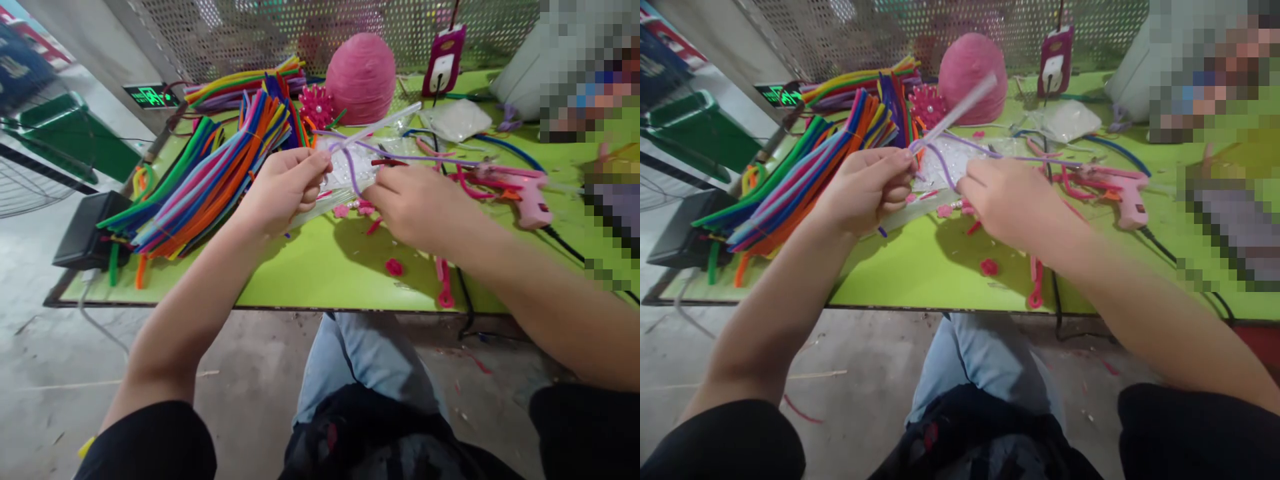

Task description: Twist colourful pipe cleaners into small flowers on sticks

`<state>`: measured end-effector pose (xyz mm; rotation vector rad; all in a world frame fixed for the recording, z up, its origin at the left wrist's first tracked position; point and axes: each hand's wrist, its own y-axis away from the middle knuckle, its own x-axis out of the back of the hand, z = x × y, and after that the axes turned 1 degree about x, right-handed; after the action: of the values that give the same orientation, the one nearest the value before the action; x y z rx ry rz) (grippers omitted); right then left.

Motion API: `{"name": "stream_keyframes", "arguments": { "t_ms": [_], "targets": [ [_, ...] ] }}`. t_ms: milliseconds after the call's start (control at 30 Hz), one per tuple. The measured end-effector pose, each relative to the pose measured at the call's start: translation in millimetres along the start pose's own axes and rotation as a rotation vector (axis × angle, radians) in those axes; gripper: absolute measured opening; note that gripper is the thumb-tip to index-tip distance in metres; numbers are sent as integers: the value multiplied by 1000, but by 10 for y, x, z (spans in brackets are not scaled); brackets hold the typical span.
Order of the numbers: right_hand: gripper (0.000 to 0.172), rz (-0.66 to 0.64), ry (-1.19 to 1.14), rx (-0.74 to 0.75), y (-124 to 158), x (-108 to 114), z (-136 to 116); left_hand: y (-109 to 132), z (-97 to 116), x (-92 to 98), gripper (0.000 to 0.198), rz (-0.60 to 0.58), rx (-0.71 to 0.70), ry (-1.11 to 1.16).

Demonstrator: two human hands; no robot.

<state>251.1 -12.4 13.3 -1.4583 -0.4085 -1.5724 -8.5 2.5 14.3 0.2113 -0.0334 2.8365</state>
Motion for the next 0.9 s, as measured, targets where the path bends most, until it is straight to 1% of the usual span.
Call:
{"name": "stream_keyframes", "arguments": {
  "t_ms": [67, 133, 200, 267, 333, 367, 400, 467, 500, 567, 600, 700, 767, 833, 900],
  "targets": [
    [37, -14, 8, 80, -25, -75, -107, -18, -63, -67, 29, 76, -38, -47],
    [36, -12, 2, 97, -56, -58, -217, -23, -124, -130, 30, 161, -133, -167],
    [38, -36, -12, 97, -90, 41, -305, -8, -167, -184, 28, 209, -240, -331],
    [43, -105, -27, 121, -120, 174, -345, 29, -177, -226, 23, 206, -321, -469],
    [49, -157, -50, 136, -132, 294, -316, 79, -158, -253, 17, 171, -386, -560],
    [51, -160, -60, 128, -127, 341, -274, 104, -141, -259, 16, 148, -419, -589],
    [51, -136, -68, 105, -113, 377, -218, 128, -121, -259, 16, 124, -447, -609],
    [53, -23, -76, 10, -64, 422, -78, 165, -83, -244, 17, 69, -473, -621],
    [54, 59, -93, -52, -33, 436, -4, 177, -67, -231, 17, 45, -471, -609],
    [50, 178, -199, -161, 28, 453, 125, 189, -47, -204, 18, -9, -452, -558],
    [46, 209, -285, -199, 52, 460, 175, 192, -43, -194, 19, -39, -442, -524],
    [33, 214, -568, -245, 82, 480, 260, 199, -39, -195, 23, -136, -395, -434],
    [28, 202, -679, -253, 71, 481, 283, 214, -31, -223, 24, -193, -347, -378],
    [23, 190, -758, -262, 43, 449, 299, 242, -11, -257, 23, -227, -319, -321],
    [18, 171, -868, -292, 4, 362, 308, 276, 15, -282, 24, -231, -328, -274]
  ]
}}
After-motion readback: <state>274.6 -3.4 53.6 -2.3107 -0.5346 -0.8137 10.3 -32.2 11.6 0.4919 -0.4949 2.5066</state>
